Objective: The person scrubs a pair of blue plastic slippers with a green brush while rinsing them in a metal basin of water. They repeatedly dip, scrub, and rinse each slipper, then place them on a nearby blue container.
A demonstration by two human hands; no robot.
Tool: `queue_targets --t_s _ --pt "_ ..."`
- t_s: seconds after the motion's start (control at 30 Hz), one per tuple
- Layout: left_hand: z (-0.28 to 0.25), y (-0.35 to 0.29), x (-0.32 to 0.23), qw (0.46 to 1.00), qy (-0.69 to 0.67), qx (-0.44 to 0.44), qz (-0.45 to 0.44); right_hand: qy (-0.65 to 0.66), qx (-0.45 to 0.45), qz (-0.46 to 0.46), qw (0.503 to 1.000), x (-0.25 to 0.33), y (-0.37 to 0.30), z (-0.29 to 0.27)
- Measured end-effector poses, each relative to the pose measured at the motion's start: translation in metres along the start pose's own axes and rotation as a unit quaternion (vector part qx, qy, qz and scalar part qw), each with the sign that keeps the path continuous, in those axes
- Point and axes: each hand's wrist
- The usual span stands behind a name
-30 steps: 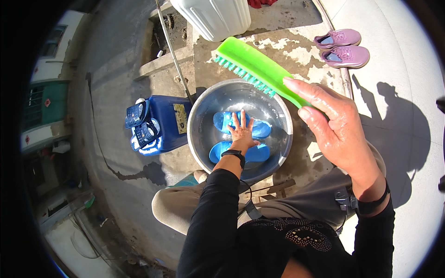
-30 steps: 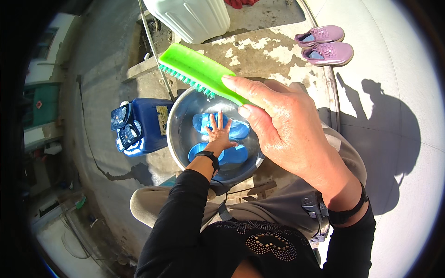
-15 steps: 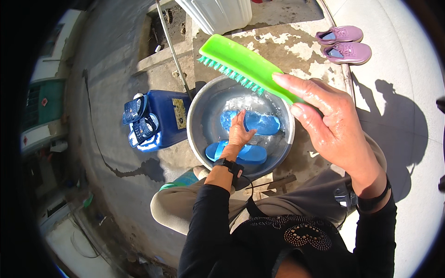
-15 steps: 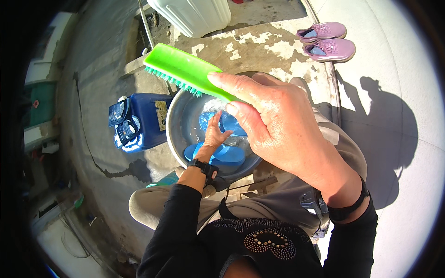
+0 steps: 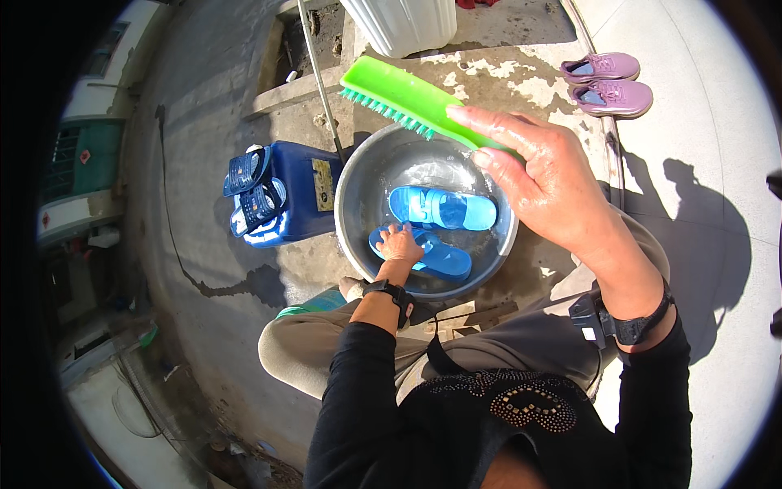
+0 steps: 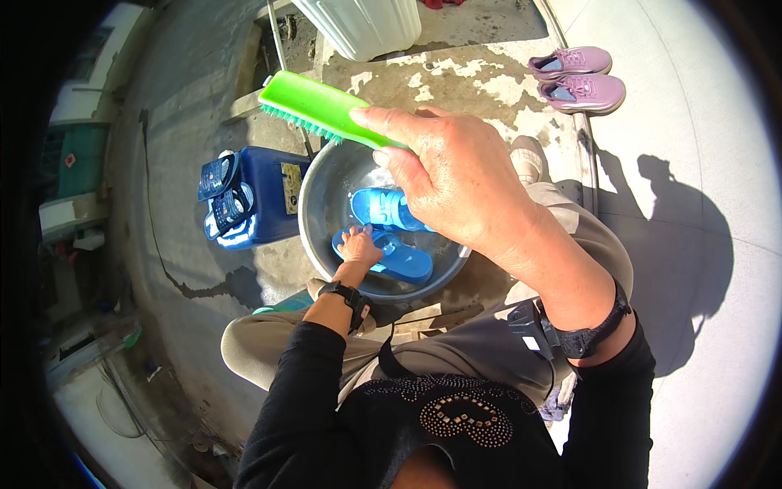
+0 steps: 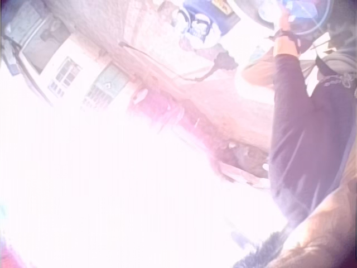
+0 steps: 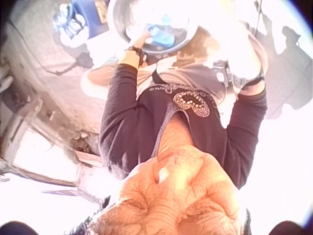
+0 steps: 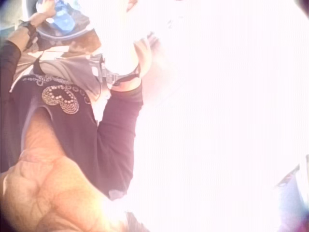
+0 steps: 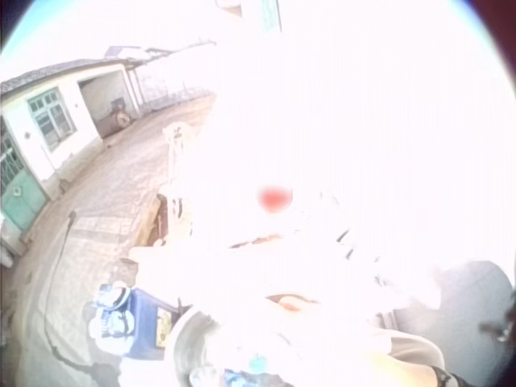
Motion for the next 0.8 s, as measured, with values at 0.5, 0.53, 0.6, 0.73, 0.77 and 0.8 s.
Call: queue_targets --t_s 0.5,0.53,0.6,0.73,0.77,0.8 --pt "-0.094 0.019 -0.061 0.889 -0.184 -0.187 0.375 -0.006 -0.038 -0.028 0.999 -0.005 -0.001 -0.006" --pt "-0.091 0.025 -0.077 0.881 -0.179 -0.201 0.388 0.011 -0.034 -0.019 0.999 -0.005 -0.001 -0.006" --pt "-0.086 0.035 -0.102 0.887 -0.132 -0.207 0.391 0.048 -0.023 0.004 0.999 -0.005 -0.002 -0.008" --pt "-0.063 0.038 -0.115 0.948 -0.064 -0.151 0.272 0.054 -0.035 0.013 0.998 -0.006 -0.003 -0.011" --pt "-0.057 0.038 -0.112 0.953 -0.075 -0.126 0.265 0.040 -0.041 -0.002 0.998 -0.006 -0.004 -0.013" --pt "-0.052 0.040 -0.108 0.959 -0.056 -0.115 0.252 0.043 -0.042 -0.008 0.998 -0.006 -0.004 -0.014"
Point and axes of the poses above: each hand's wrist, its own y-axis towards the middle knuckle, its own z-axis out of the palm, x = y × z, and after that the axes turned 14 degrees about -y, right-handed
